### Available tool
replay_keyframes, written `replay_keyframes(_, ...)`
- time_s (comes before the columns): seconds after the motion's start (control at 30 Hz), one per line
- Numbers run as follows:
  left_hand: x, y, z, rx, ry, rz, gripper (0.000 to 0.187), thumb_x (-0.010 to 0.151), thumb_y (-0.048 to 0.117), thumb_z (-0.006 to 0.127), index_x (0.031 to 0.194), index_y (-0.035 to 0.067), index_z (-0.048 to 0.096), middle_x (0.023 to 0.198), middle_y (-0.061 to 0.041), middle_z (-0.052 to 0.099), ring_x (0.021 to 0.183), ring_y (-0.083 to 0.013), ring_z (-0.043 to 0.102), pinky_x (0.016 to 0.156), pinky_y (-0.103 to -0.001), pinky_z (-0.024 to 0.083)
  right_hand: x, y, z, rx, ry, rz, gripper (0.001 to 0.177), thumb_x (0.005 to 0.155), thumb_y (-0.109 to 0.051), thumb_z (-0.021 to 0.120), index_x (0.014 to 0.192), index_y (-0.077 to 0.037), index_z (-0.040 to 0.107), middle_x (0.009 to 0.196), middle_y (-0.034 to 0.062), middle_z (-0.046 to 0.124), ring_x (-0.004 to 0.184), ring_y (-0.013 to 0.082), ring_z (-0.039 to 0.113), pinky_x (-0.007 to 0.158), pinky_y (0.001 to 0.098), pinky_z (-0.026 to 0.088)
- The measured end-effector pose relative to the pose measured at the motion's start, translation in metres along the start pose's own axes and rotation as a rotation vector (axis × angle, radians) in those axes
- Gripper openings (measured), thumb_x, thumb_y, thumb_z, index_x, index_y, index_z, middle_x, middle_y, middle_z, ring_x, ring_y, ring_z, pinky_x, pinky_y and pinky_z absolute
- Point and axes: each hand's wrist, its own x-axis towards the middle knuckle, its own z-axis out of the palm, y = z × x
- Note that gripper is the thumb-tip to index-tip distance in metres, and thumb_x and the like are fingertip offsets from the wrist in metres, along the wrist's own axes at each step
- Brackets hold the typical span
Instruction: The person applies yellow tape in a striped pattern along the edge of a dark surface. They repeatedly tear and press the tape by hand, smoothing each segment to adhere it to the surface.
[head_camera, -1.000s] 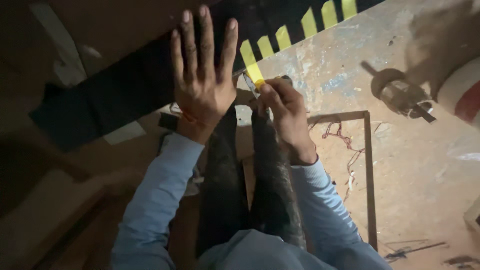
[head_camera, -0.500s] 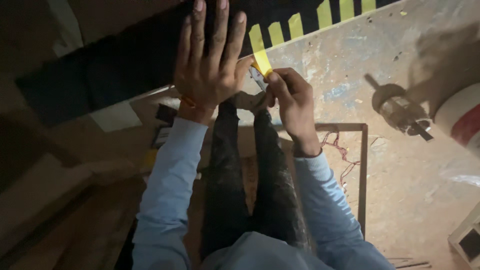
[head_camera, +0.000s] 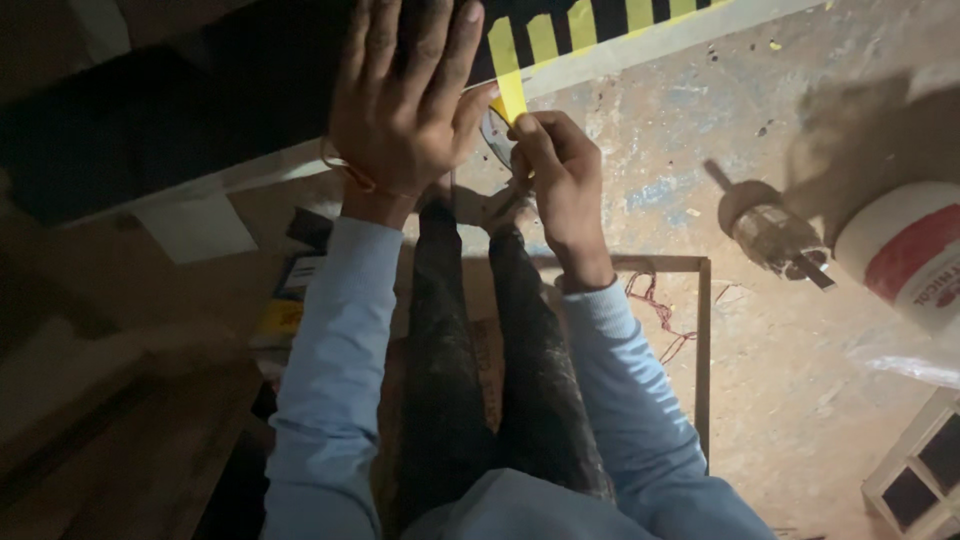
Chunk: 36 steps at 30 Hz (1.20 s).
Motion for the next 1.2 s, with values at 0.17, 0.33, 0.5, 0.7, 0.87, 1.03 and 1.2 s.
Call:
replay_keyframes(0.17, -0.003, 0.002, -0.002, -0.006, -0.017, -0.011, 0.068, 0.103, 0.040, 0.064, 0.163, 0.014, 0.048, 0.165, -0.009, 0.041, 0.153, -0.0388, 0.025, 0.129, -0.054, 0.019, 0.003, 0.000, 0.004, 0.026, 0.056, 0.061, 0.028, 0.105, -0.025, 0.065, 0.098, 0.002, 0.070, 0.067, -0.0010, 0.056, 0.056, 0.0047, 0.046, 0.048, 0.0226, 0.034)
replay_keyframes(0.33, 0.010, 0.005, -0.015, -0.023, -0.045, -0.035, 0.061, 0.107, 0.041, 0.069, 0.159, 0.016, 0.051, 0.163, -0.007, 0.043, 0.151, -0.0379, 0.026, 0.128, -0.054, 0.023, 0.013, -0.003, 0.013, -0.007, 0.120, 0.111, 0.030, 0.101, -0.027, 0.066, 0.092, 0.002, 0.072, 0.064, -0.0031, 0.056, 0.053, 0.0040, 0.046, 0.046, 0.0221, 0.034)
replay_keyframes(0.5, 0.021, 0.003, -0.038, -0.261, -0.159, -0.076, 0.056, 0.109, 0.028, 0.071, 0.158, 0.008, 0.053, 0.163, -0.010, 0.047, 0.152, -0.0403, 0.031, 0.130, -0.056, 0.028, 0.018, -0.007, 0.015, -0.003, 0.113, 0.101, 0.034, 0.100, -0.030, 0.067, 0.094, 0.003, 0.074, 0.065, -0.0038, 0.057, 0.055, 0.0032, 0.046, 0.047, 0.0214, 0.034)
replay_keyframes(0.7, 0.018, 0.001, -0.034, -0.224, -0.144, -0.047, 0.056, 0.110, 0.031, 0.076, 0.156, 0.006, 0.056, 0.160, -0.013, 0.048, 0.149, -0.0409, 0.032, 0.127, -0.055, 0.029, 0.021, -0.003, 0.020, -0.032, 0.137, 0.166, 0.035, 0.099, -0.031, 0.065, 0.092, 0.002, 0.074, 0.063, -0.0053, 0.054, 0.052, 0.0029, 0.042, 0.044, 0.0226, 0.031)
replay_keyframes(0.87, 0.030, 0.005, -0.029, -0.244, -0.212, -0.094, 0.079, 0.099, 0.046, 0.071, 0.161, 0.007, 0.042, 0.164, -0.019, 0.039, 0.154, -0.0418, 0.026, 0.128, -0.059, 0.022, 0.029, 0.005, 0.019, 0.017, 0.131, 0.173, 0.031, 0.100, -0.028, 0.064, 0.092, 0.001, 0.072, 0.064, -0.0044, 0.055, 0.051, 0.0034, 0.043, 0.044, 0.0223, 0.032)
replay_keyframes(1.03, 0.050, 0.022, -0.026, -0.248, -0.537, -0.334, 0.085, 0.105, 0.053, 0.072, 0.166, 0.013, 0.029, 0.169, -0.023, 0.021, 0.154, -0.0484, 0.014, 0.123, -0.069, 0.005, 0.033, 0.009, 0.018, 0.046, 0.100, 0.182, 0.026, 0.100, -0.021, 0.060, 0.092, 0.000, 0.071, 0.067, -0.0031, 0.059, 0.053, 0.0043, 0.048, 0.046, 0.0226, 0.037)
replay_keyframes(1.2, 0.049, 0.018, -0.019, -0.138, -0.483, -0.241, 0.089, 0.103, 0.054, 0.071, 0.167, 0.011, 0.026, 0.169, -0.024, 0.017, 0.156, -0.0519, 0.012, 0.123, -0.074, 0.003, 0.028, 0.018, 0.016, 0.248, 0.066, 0.212, 0.025, 0.104, -0.018, 0.057, 0.092, 0.001, 0.068, 0.071, -0.0032, 0.055, 0.056, 0.0053, 0.044, 0.048, 0.0238, 0.034)
